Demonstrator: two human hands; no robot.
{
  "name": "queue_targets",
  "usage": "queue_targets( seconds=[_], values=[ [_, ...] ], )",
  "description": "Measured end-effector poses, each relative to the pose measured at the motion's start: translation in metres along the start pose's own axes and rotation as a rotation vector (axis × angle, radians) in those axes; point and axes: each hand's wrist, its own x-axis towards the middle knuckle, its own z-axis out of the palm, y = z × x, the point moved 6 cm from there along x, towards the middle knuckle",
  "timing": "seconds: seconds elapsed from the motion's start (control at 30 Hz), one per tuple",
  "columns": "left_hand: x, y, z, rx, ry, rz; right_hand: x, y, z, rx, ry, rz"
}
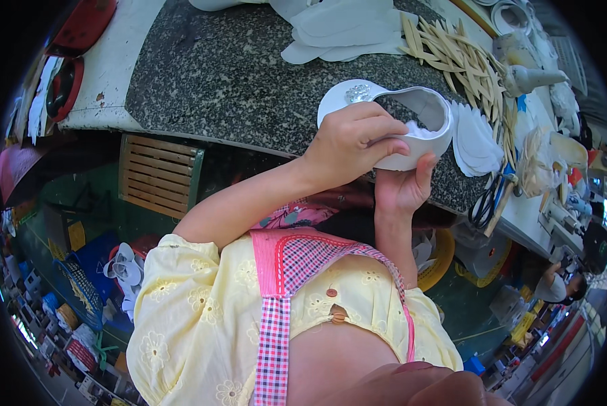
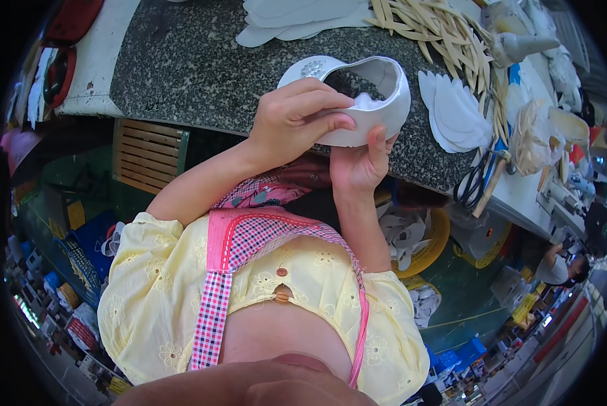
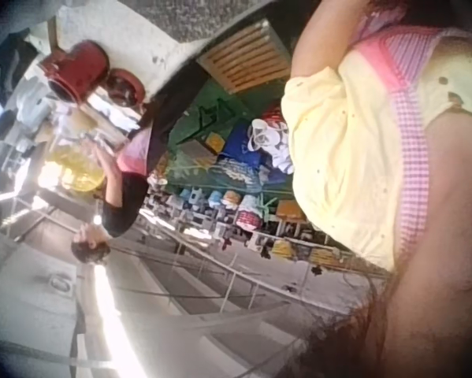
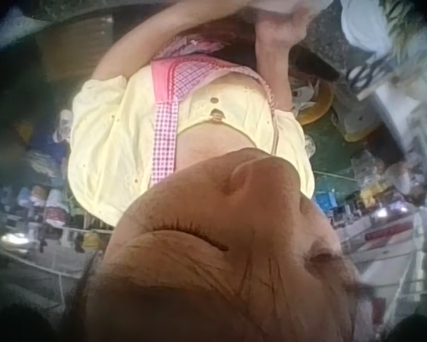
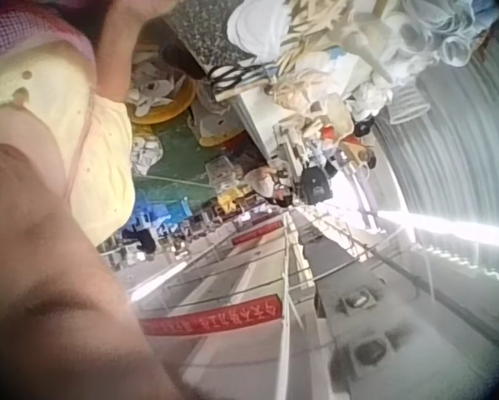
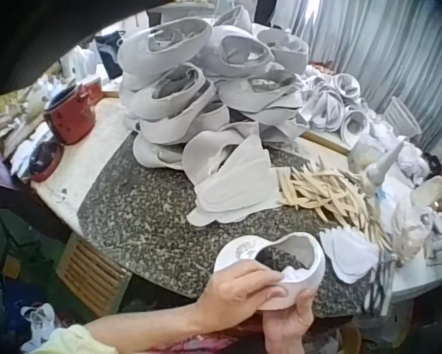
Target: The person empties wooden sticks from a plastic bag onto the table. They then retrieve glue from a container and assemble, fold, and shape fabric shoe uppers by hand.
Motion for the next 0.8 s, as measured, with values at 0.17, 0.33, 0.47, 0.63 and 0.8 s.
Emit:
queue_targets(
  seconds=[0.17,0.33,0.47,0.63,0.8],
  values=[
    [0.007,-0.009,0.005,-0.122,-0.188,-0.194,0.013,-0.018,-0.003,-0.425,-0.083,-0.340],
    [0.011,-0.008,0.007,-0.177,-0.291,-0.257,0.010,-0.020,-0.001,-0.531,-0.132,-0.447],
    [0.016,0.010,0.000,-0.133,-0.181,-0.037,0.000,-0.036,-0.019,-1.047,-0.203,-0.626],
    [0.023,0.032,0.005,0.247,-0.559,0.528,-0.041,-0.079,0.069,-1.624,-0.610,-1.432],
    [-0.005,-0.011,0.014,0.774,-0.710,0.961,0.006,-0.019,0.042,-2.019,-1.181,-0.625]
  ],
)
